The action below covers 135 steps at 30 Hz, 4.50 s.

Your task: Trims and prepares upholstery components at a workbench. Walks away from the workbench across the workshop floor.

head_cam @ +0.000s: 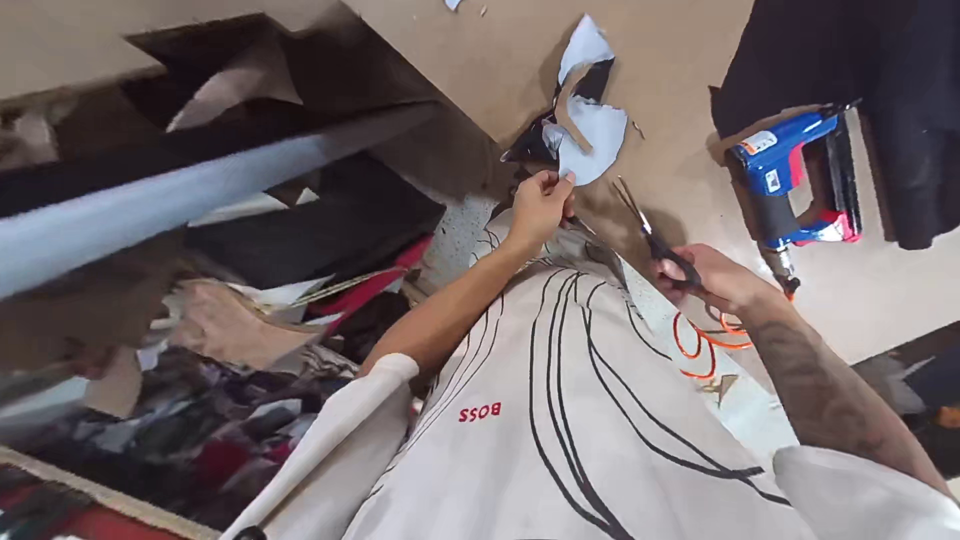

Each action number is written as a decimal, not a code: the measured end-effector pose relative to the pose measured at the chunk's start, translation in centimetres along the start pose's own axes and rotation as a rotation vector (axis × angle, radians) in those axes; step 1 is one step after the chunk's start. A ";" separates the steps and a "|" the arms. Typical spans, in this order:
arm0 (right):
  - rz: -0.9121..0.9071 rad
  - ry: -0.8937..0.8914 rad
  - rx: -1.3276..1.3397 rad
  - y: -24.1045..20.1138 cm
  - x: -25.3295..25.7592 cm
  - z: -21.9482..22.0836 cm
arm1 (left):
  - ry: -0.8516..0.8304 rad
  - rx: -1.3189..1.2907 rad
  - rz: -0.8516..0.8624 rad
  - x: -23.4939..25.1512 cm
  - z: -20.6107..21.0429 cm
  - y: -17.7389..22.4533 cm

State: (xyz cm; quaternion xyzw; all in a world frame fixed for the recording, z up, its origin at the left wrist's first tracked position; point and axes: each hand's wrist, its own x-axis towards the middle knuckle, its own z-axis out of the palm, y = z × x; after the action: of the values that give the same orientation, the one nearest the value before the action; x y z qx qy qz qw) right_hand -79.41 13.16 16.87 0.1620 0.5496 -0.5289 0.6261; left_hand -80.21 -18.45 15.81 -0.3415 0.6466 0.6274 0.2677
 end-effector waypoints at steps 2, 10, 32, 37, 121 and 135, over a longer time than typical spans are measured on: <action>-0.003 -0.077 -0.098 -2.9 1.7 0.0 | 0.003 -0.043 0.013 -0.1 -0.3 -0.5; 0.004 -0.148 -0.141 -6.7 5.4 3.8 | 0.033 -0.211 0.052 0.1 -0.5 -2.0; -0.052 -0.021 -0.033 -6.9 6.2 6.4 | -0.163 -0.078 0.009 0.9 -3.4 -2.1; -0.067 0.016 -0.233 -5.9 1.5 3.7 | 0.017 0.435 0.093 -1.1 -4.3 0.1; -0.337 0.813 -0.447 -10.8 10.5 8.4 | -0.112 0.930 0.999 8.9 -3.1 4.6; -0.043 0.780 0.116 -15.6 12.3 9.8 | -0.513 0.994 1.103 11.3 -4.5 5.1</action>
State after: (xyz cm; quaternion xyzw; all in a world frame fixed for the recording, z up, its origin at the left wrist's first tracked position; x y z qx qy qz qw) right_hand -89.49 -6.52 15.51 0.3743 0.7186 -0.4710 0.3488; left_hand -90.86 -24.24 10.59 0.3443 0.8456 0.3661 0.1799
